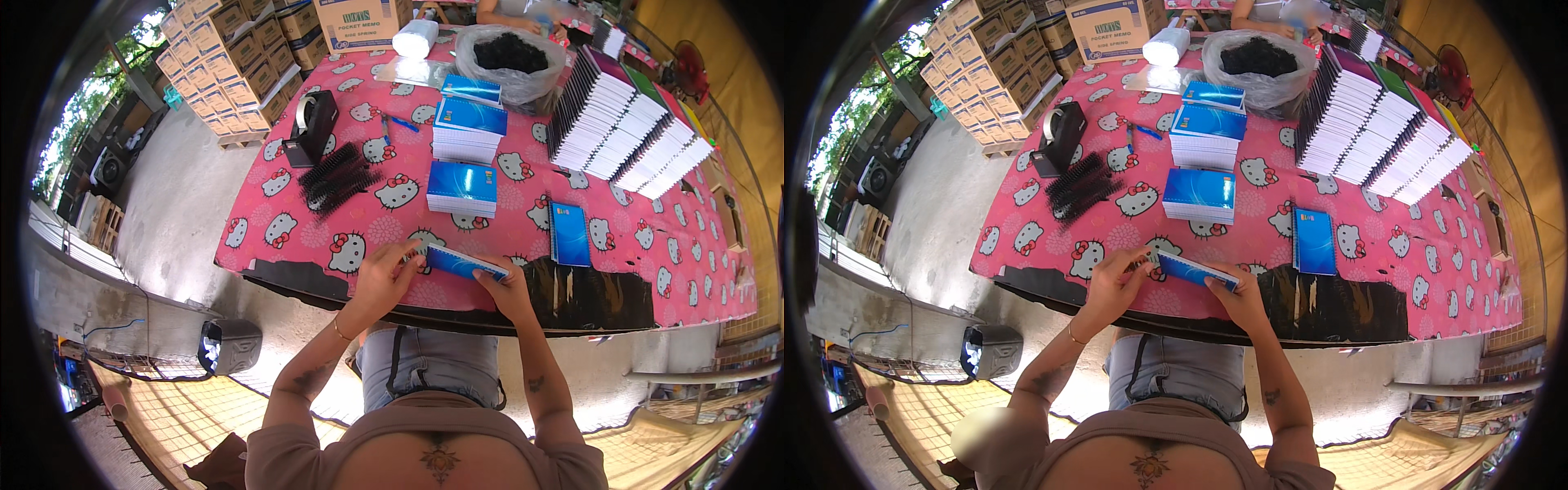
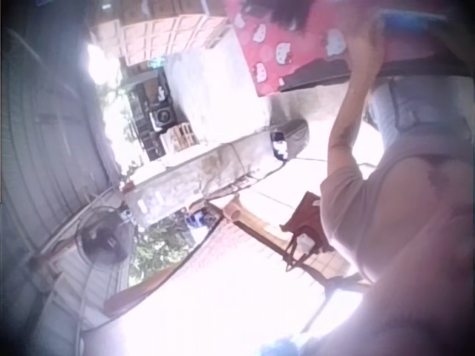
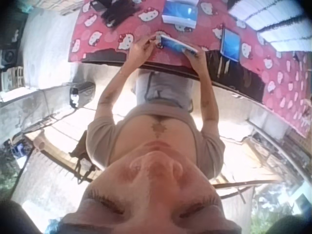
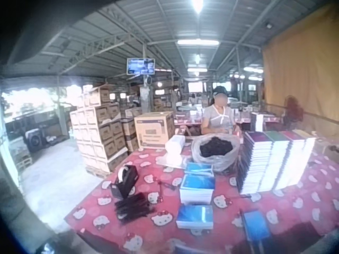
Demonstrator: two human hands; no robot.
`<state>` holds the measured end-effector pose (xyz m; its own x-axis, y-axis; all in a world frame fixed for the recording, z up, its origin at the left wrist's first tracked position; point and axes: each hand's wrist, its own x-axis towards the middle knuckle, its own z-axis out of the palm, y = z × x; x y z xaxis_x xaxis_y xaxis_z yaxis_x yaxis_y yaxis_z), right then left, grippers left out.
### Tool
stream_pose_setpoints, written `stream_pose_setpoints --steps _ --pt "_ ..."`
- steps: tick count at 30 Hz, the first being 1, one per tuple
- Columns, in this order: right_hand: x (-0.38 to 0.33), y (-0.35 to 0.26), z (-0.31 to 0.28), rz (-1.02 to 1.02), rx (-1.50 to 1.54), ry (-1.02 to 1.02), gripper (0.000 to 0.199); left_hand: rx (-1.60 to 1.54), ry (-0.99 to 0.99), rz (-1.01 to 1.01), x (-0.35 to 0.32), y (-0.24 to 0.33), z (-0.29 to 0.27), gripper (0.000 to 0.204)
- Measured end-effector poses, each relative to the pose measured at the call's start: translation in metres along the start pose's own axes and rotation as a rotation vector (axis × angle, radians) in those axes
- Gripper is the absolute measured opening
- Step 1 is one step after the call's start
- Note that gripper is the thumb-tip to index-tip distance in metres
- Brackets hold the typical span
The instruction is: The person cuts a spiral binding coil with scissors, inserts the coil into the holes of a notebook, and places multiple bound notebooks into a cardboard box.
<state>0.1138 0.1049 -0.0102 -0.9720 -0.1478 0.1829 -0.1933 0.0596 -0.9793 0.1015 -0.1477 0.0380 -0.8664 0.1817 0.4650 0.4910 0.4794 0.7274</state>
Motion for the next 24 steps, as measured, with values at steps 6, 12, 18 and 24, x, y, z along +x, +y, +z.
stream_pose_setpoints --steps 6,12,18,24 --pt "0.001 -0.004 0.0 0.032 0.022 0.007 0.024 0.052 0.015 -0.004 0.002 -0.008 0.006 0.017" --pt "0.001 -0.003 -0.002 0.042 0.052 -0.02 0.024 0.011 0.035 0.056 0.007 -0.009 0.006 0.021" --pt "-0.003 -0.005 -0.002 0.067 0.099 -0.016 0.024 -0.035 -0.002 0.177 0.017 0.005 -0.004 0.022" --pt "-0.003 -0.003 -0.008 0.068 -0.052 -0.073 0.026 -0.091 -0.223 0.034 0.019 -0.005 -0.009 0.021"
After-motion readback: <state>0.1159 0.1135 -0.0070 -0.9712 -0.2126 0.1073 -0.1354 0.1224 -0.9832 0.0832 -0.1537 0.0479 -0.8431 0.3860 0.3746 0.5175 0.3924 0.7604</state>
